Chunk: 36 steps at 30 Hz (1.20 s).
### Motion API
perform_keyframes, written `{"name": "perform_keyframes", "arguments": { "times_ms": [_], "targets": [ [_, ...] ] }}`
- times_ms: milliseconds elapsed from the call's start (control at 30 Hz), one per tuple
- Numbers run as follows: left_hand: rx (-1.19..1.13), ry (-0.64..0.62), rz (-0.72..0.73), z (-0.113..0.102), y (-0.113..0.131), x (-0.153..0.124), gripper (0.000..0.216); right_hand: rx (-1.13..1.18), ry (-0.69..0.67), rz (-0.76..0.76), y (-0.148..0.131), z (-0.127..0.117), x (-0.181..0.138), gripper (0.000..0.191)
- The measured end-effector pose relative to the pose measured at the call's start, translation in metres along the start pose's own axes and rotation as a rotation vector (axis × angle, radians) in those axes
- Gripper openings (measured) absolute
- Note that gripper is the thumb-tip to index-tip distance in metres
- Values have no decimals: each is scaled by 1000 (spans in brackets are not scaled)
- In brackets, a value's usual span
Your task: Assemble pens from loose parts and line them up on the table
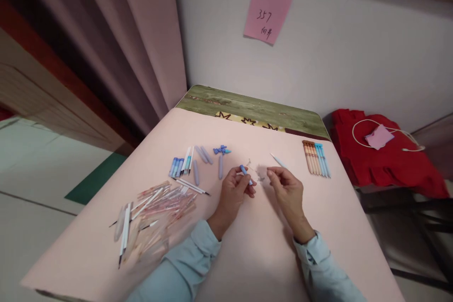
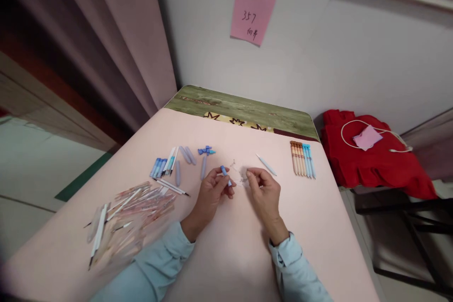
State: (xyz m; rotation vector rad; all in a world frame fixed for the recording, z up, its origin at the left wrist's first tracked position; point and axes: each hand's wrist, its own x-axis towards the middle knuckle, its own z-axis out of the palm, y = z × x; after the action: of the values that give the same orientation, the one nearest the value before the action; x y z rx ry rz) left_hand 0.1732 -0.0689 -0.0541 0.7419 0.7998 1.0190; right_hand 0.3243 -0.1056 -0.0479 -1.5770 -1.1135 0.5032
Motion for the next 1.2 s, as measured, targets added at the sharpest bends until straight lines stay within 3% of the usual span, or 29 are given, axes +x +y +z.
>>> {"name": "perform_keyframes", "arguments": {
  "times_ms": [133, 300, 633, 767, 967, 1200],
  "targets": [
    [-19, 44, 52, -4, 0, 2, 27, -171, 31, -3, -6, -6, 28, 28],
    [-89, 209, 134, -9, 1, 7, 26, -445, 27, 137, -3, -6, 38, 23],
    [-165, 148, 58, -15, 0, 10, 31, -433, 67, 101, 10, -22, 44, 25],
    [-185, 153, 71, -13, 3, 10, 28, -439, -42, 4, 5, 0, 35, 20],
    [-186, 124, 59, -10, 7, 8, 27, -701, -116, -126, -4, 40, 15, 16],
    [-191, 123, 45, -12, 5, 8, 26, -729, -112, -152, -6, 38, 14, 16]
  ]
}}
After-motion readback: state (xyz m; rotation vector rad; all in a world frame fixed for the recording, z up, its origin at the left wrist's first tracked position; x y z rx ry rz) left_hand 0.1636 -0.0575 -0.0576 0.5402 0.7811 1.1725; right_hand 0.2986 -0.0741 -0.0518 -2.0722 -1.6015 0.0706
